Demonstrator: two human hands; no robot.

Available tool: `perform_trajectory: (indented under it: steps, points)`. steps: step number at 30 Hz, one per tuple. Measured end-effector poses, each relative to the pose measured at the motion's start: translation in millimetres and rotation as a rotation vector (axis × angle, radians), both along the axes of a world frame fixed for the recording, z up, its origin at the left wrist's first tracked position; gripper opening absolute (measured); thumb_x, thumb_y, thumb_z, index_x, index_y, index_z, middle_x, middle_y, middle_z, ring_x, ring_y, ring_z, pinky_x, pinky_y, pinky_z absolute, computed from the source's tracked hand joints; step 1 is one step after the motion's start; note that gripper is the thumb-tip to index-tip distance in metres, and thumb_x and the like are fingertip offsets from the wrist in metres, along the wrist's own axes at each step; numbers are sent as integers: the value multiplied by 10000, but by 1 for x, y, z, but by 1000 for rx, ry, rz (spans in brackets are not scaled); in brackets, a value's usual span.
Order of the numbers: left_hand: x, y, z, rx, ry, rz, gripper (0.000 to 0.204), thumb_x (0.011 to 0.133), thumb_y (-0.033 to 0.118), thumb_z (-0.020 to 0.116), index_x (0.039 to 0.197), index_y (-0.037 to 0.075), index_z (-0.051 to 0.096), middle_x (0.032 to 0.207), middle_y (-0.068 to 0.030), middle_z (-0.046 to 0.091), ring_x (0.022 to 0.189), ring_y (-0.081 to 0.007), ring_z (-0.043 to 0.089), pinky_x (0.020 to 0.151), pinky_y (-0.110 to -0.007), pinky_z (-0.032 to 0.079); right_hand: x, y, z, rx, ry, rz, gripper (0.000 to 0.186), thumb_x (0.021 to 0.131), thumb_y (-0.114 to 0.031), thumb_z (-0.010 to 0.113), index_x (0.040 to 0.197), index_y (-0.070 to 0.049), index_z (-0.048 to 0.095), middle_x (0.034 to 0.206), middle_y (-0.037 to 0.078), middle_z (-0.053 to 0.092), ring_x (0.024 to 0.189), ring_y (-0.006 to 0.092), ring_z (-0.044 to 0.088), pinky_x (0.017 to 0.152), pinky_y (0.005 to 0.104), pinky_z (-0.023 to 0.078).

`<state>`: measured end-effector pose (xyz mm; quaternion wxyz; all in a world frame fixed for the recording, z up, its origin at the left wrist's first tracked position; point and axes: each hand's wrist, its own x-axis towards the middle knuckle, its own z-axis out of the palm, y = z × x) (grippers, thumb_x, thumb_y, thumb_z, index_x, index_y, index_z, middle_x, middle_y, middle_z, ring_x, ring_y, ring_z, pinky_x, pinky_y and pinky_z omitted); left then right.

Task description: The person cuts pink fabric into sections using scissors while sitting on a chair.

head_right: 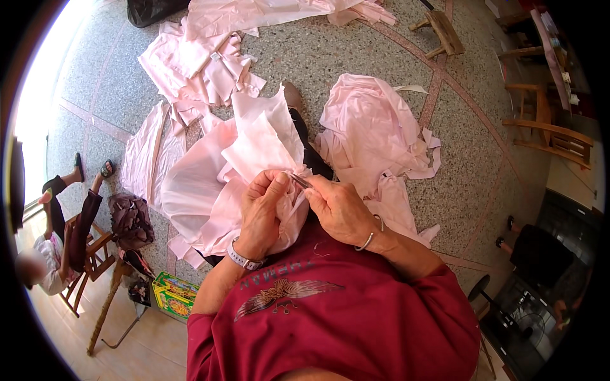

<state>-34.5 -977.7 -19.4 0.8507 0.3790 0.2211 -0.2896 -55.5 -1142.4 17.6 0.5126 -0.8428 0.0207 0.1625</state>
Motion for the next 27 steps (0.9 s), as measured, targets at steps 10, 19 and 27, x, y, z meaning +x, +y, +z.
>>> perform_trajectory:
  steps: [10, 19, 27]
  points:
    - [0, 0, -2, 18, -16, 4, 112, 975, 137, 599, 974, 30, 632, 878, -25, 667, 772, -81, 612, 710, -218, 499, 2, 1, -1, 4, 6, -5, 242, 949, -125, 548, 1143, 12, 595, 710, 252, 584, 643, 400, 613, 546, 424, 435]
    - [-1, 0, -4, -29, 13, 28, 134, 976, 150, 598, 971, 19, 629, 892, -51, 681, 787, -99, 624, 731, -230, 510, 3, 6, -6, 9, -47, -36, 175, 949, -108, 540, 1058, 21, 583, 712, 247, 582, 648, 406, 613, 540, 422, 433]
    - [-5, -4, -10, -29, -6, 64, 132, 966, 129, 611, 965, -1, 631, 877, -68, 681, 795, -116, 630, 742, -243, 517, 4, 13, -10, 28, -88, -75, 129, 950, -104, 536, 961, 22, 561, 685, 242, 569, 627, 407, 607, 521, 435, 421]
